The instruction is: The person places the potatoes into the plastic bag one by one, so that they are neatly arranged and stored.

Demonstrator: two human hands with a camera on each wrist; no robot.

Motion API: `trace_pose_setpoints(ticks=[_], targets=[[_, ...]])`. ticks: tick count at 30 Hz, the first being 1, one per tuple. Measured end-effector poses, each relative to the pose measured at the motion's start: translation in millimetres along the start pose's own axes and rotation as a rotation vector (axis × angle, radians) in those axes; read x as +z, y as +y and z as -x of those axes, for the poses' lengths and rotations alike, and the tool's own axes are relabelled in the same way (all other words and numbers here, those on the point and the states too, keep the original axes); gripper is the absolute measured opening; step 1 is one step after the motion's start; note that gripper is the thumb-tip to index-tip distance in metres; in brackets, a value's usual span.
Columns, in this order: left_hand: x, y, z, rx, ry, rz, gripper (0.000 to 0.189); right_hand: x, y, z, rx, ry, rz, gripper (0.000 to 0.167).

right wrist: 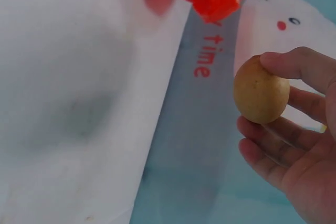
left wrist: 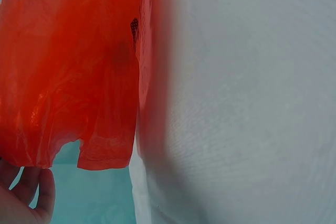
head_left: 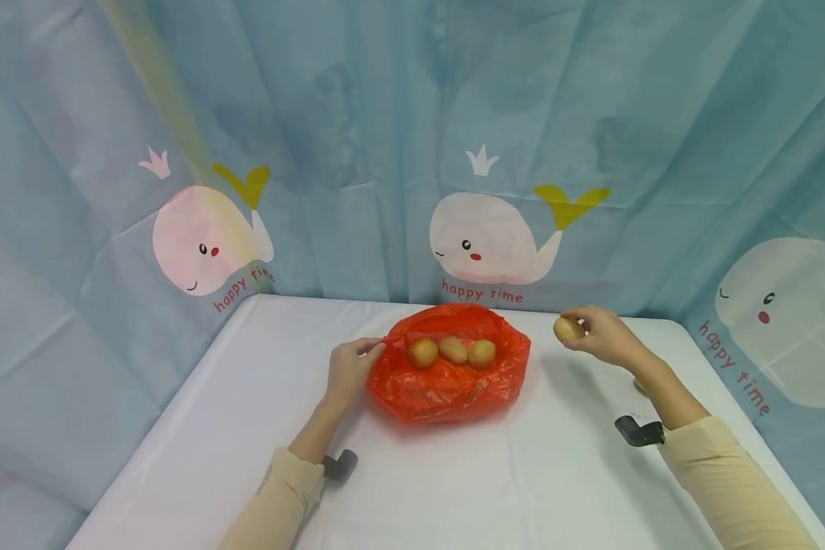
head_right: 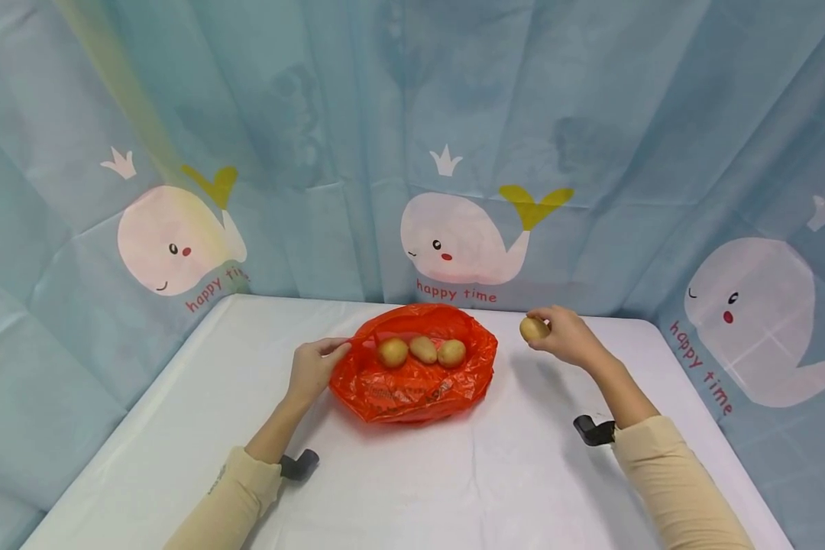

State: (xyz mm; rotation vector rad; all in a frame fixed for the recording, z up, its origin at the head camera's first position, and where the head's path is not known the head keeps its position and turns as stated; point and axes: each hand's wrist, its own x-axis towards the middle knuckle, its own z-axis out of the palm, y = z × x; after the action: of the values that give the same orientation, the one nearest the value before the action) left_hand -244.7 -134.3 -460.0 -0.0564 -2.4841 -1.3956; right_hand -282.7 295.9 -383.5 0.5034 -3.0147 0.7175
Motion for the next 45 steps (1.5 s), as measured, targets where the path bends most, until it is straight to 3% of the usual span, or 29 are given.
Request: trace_pose_setpoints(ticks=[12, 28, 45], targets=[[-2.7, 1.2, -3.6, 0.018, 0.006, 0.0, 0.025, -1.1, -21.0, -11.0, -0.068, 0.021, -0.029, 0.048], [0.5, -2.0, -0.9, -0.003, -0.001, 0.011, 0.026, 19.0, -47.4, -24.1, -0.162, 0.043, -0.068, 0.045], [1.5, 1.7, 0.2, -0.012, 0.002, 0.01, 0.025, 39.2, -74.1, -33.7, -0.199, -0.01, -0.134, 0.045]])
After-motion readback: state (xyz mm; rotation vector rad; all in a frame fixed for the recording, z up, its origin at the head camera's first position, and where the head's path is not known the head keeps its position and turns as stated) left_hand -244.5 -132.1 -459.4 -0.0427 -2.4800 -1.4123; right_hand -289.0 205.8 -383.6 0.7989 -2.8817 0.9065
